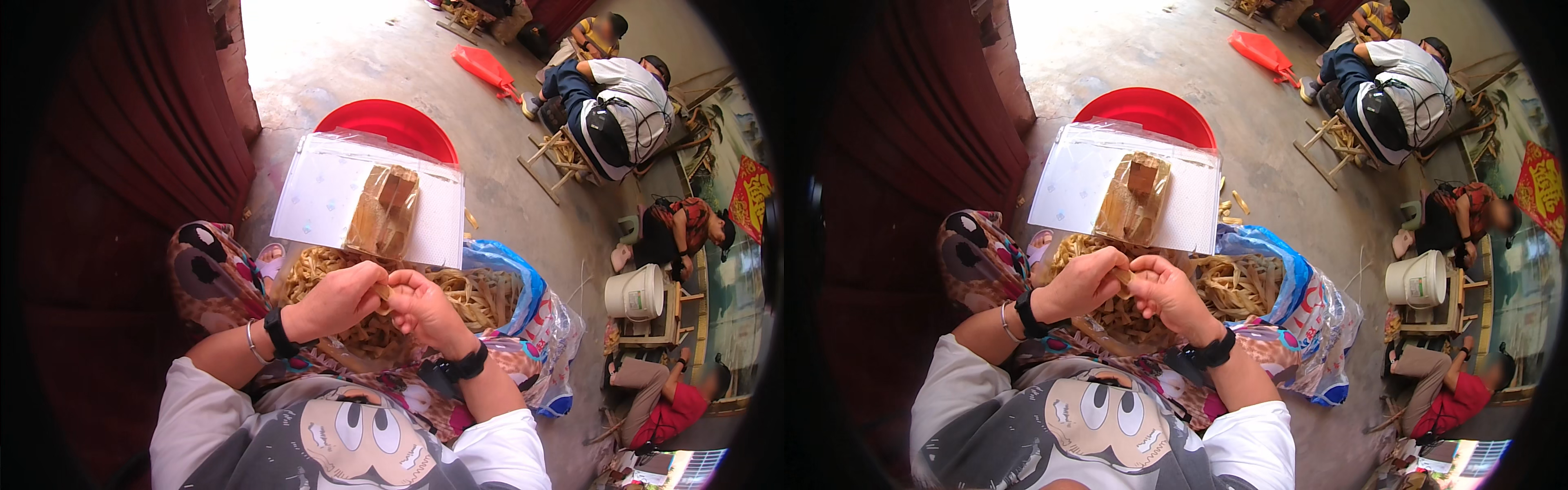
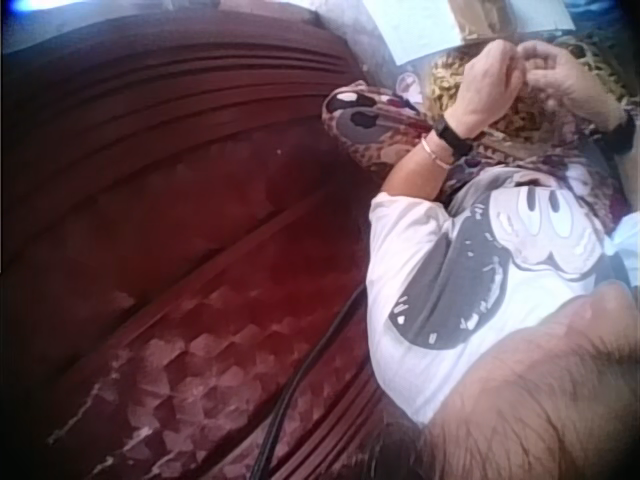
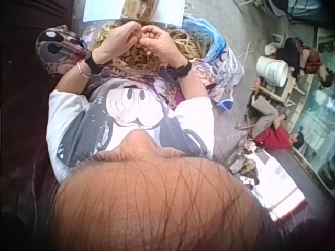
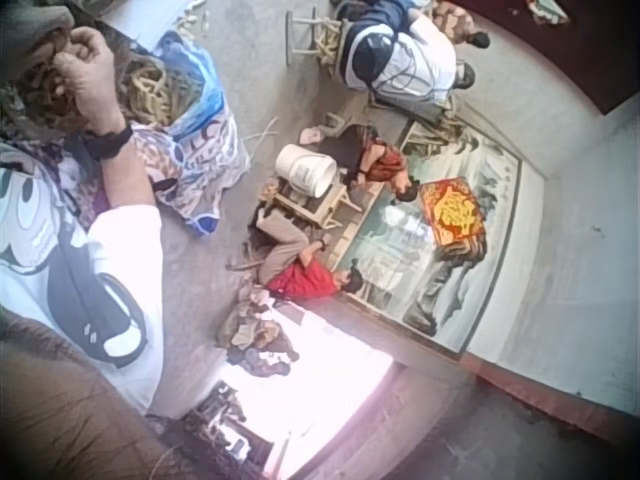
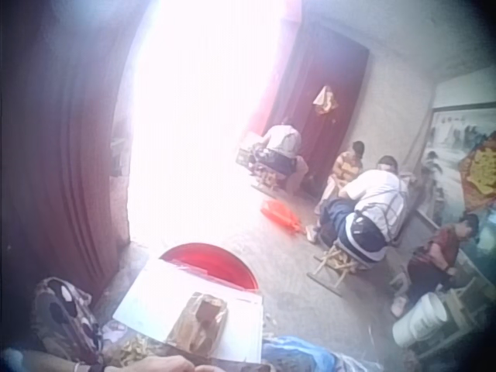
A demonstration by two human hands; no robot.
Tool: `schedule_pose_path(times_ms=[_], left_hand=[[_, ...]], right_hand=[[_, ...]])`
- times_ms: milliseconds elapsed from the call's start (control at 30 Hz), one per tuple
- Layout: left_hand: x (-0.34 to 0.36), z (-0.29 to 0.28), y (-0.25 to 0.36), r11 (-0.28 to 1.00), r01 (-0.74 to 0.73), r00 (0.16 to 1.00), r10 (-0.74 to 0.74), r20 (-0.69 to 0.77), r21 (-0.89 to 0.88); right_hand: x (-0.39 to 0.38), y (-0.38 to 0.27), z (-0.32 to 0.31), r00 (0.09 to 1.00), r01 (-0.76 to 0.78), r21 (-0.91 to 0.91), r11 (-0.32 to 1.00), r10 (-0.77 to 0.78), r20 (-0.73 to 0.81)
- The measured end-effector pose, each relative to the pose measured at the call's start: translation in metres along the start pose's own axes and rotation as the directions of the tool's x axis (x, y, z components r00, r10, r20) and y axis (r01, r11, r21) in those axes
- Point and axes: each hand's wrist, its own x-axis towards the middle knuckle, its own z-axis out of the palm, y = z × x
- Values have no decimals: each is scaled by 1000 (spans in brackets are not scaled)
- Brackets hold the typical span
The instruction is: The person peels and separates thin strips of dried tofu from a larger block by hand, placing the finished strips into a large plastic bag.
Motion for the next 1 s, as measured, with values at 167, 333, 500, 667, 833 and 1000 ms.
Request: schedule_pose_path(times_ms=[167, 333, 500, 667, 833, 1000], left_hand=[[1, -2, 2, 992, 25, 997, -33, 63, 127], [4, -9, -5, 961, -98, 994, 108, -24, 260], [3, -17, -5, 1000, 20, 996, -21, 86, 21], [1, -36, -2, 805, 481, 874, -405, 270, -349], [1, -27, -14, 702, 506, 861, -376, 343, -501], [-1, -26, -18, 426, 606, 795, -320, 515, -671]], right_hand=[[-3, 11, 9, 927, 272, -553, 787, -369, -70], [-10, 0, 0, 972, -101, -8, 995, 101, 213], [-1, -3, -9, 997, -1, -29, 1000, 3, 75], [-5, -28, -30, 998, -16, -137, 990, 7, -66], [-6, -26, -27, 1000, 15, -169, 986, -17, -9], [-2, -24, -11, 998, -65, -294, 953, 62, -19]])
